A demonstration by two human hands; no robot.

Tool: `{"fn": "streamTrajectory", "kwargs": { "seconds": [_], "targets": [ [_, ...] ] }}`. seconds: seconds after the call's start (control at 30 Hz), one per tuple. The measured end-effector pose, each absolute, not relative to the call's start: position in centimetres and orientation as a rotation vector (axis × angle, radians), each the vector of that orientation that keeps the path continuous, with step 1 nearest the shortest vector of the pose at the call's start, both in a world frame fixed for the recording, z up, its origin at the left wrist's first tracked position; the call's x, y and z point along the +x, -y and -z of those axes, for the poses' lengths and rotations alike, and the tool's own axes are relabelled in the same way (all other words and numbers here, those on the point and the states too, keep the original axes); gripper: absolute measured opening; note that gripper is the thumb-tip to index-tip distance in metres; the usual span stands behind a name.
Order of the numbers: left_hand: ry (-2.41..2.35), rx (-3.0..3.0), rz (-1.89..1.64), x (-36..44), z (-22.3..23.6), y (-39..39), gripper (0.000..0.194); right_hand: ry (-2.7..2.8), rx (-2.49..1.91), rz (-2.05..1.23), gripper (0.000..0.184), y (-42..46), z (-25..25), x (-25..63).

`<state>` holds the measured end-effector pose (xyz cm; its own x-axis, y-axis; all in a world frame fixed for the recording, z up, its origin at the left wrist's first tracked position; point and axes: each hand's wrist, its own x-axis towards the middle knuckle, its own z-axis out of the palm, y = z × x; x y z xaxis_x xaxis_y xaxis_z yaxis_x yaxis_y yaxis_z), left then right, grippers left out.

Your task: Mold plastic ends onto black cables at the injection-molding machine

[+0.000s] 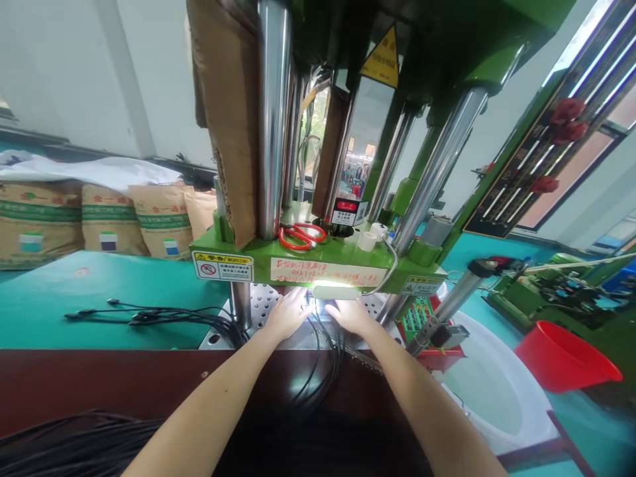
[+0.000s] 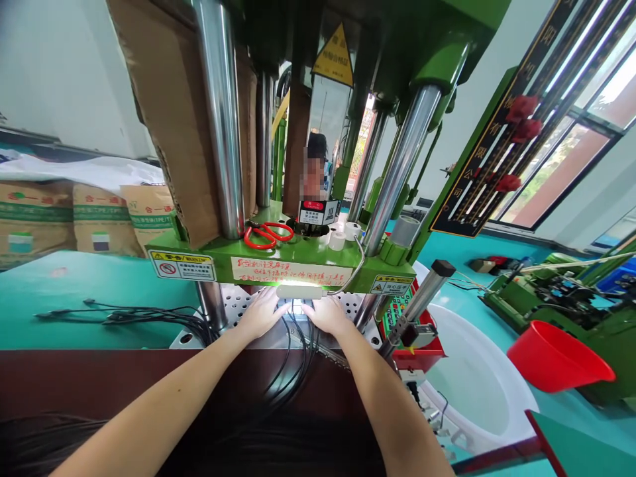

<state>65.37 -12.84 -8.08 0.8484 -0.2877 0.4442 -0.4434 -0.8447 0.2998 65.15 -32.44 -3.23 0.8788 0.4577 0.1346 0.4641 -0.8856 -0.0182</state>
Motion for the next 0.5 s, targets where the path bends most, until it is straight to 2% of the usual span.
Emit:
{"fn": "streamTrajectory", "kwargs": {
  "seconds": [0.2,0.37,0.5],
  "targets": [
    [0.507,2.647,-0.574,65.6,8.5,12.6,0.037,0.734,-2.992,0.157,0.042,33.2,3.6,65.3],
    [0.484,2.675,-0.527,65.6,7.8,12.8,0.037,0.698,-2.963,0.113,0.045,32.9,3.8,65.9],
    [0.459,2.697,-0.486,65.7,7.1,13.0,0.039,0.688,-2.91,0.134,0.038,32.7,3.3,66.2]
  ]
}}
